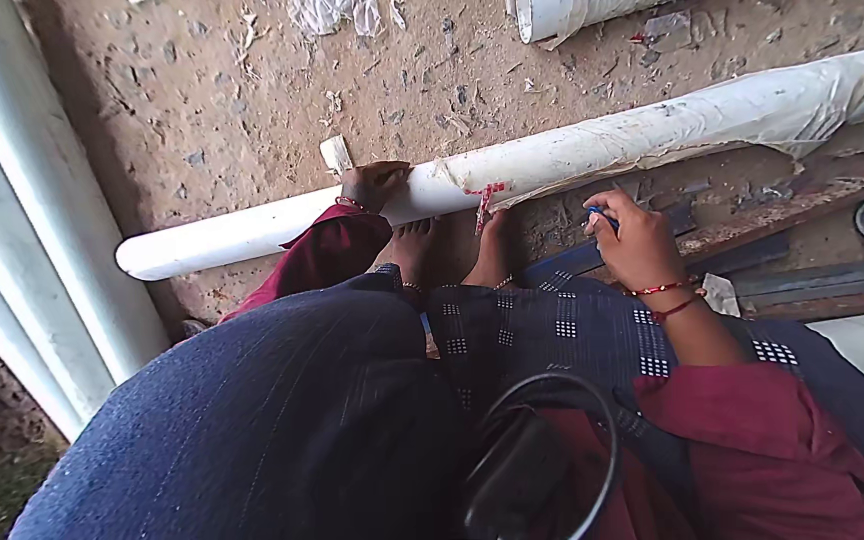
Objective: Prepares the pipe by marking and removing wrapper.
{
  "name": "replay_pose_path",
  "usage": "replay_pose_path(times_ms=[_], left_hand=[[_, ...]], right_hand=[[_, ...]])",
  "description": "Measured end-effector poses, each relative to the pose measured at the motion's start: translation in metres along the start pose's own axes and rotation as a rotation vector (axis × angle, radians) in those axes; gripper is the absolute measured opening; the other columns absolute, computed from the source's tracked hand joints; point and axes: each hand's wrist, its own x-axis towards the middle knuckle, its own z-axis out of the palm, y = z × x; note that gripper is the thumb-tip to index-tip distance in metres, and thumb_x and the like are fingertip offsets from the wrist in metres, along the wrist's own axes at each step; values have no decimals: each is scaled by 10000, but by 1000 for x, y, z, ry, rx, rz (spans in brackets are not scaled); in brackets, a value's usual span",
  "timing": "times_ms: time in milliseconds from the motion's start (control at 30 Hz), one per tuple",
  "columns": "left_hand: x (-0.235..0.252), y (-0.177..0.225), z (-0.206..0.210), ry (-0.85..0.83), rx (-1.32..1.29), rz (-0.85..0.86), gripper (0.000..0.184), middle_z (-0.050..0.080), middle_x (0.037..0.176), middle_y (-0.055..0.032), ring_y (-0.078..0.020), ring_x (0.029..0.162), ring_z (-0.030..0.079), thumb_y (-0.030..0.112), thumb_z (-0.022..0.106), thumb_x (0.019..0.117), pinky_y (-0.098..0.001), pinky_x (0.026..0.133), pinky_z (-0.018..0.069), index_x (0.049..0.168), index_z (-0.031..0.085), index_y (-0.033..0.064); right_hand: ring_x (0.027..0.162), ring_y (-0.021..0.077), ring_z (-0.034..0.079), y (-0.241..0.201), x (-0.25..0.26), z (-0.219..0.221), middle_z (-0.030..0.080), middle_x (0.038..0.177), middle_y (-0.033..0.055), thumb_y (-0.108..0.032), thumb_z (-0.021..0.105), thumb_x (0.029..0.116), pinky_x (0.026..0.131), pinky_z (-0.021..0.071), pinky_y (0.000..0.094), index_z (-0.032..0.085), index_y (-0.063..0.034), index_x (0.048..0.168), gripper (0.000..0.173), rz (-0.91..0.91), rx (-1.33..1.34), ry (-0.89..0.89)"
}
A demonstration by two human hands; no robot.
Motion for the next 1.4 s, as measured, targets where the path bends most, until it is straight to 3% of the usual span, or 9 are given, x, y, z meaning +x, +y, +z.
replay_pose_path(times_ms=[100,233,367,467,633,900,1100,1300,1400], left_hand=[[0,-15,2,133,-365,10,342,754,1103,-108,-84,1059,706,152,397,1088,-298,1022,526,1170,656,-56],[0,9,1,258,-528,-197,356,655,809,39,-8,808,658,155,229,1095,-260,877,548,989,545,31],[1,-2,4,153,-380,-87,229,670,909,-39,-30,831,654,175,599,1029,-257,835,546,1064,566,-48],[-2,-10,8,34,-249,120,476,693,1169,-193,-183,1058,685,162,797,870,-341,980,540,1216,585,-86],[-6,3,11,-72,67,250,512,609,1399,-281,-439,1313,591,243,648,977,-553,1152,403,1359,602,-95],[-6,10,13,-58,115,209,442,613,1422,-232,-416,1355,568,197,566,1012,-563,1202,340,1365,625,-62],[-3,5,9,24,95,142,308,707,1281,-206,-391,1182,693,63,523,1040,-537,1069,484,1274,708,-13],[-4,-5,11,-64,89,193,522,630,1405,-220,-386,1292,626,333,628,1008,-585,1115,438,1386,619,-26],[-4,5,13,-47,75,102,428,653,1383,-192,-366,1273,643,252,571,1032,-573,1112,442,1368,645,-3]], right_hand=[[824,415,707,0,2,1,730,963,226,-76,500,1071,749,532,610,641,-1,1288,269,8,7,-9],[821,399,709,0,1,0,735,963,210,-89,498,1074,749,532,601,648,-12,1283,269,11,-1,-10],[822,395,709,0,1,1,735,962,211,-76,494,1073,758,532,601,651,-7,1277,266,13,4,-12],[812,391,709,1,1,1,735,953,207,-82,497,1074,749,534,598,651,-13,1274,262,11,0,-5],[809,403,702,-1,1,0,732,949,218,-86,494,1075,746,524,608,645,-2,1287,273,12,-8,-13],[822,398,711,-1,1,0,737,967,211,-90,495,1077,755,531,607,647,-9,1286,271,16,-11,-22],[822,408,706,-2,0,0,734,964,220,-81,496,1075,755,524,611,649,-6,1285,271,15,-10,-16],[839,416,707,-1,0,0,734,966,220,-84,504,1073,755,526,619,642,2,1283,265,-2,-5,-17],[833,412,708,-1,0,0,736,964,218,-84,497,1075,755,526,614,646,-2,1281,267,4,-11,-24]])
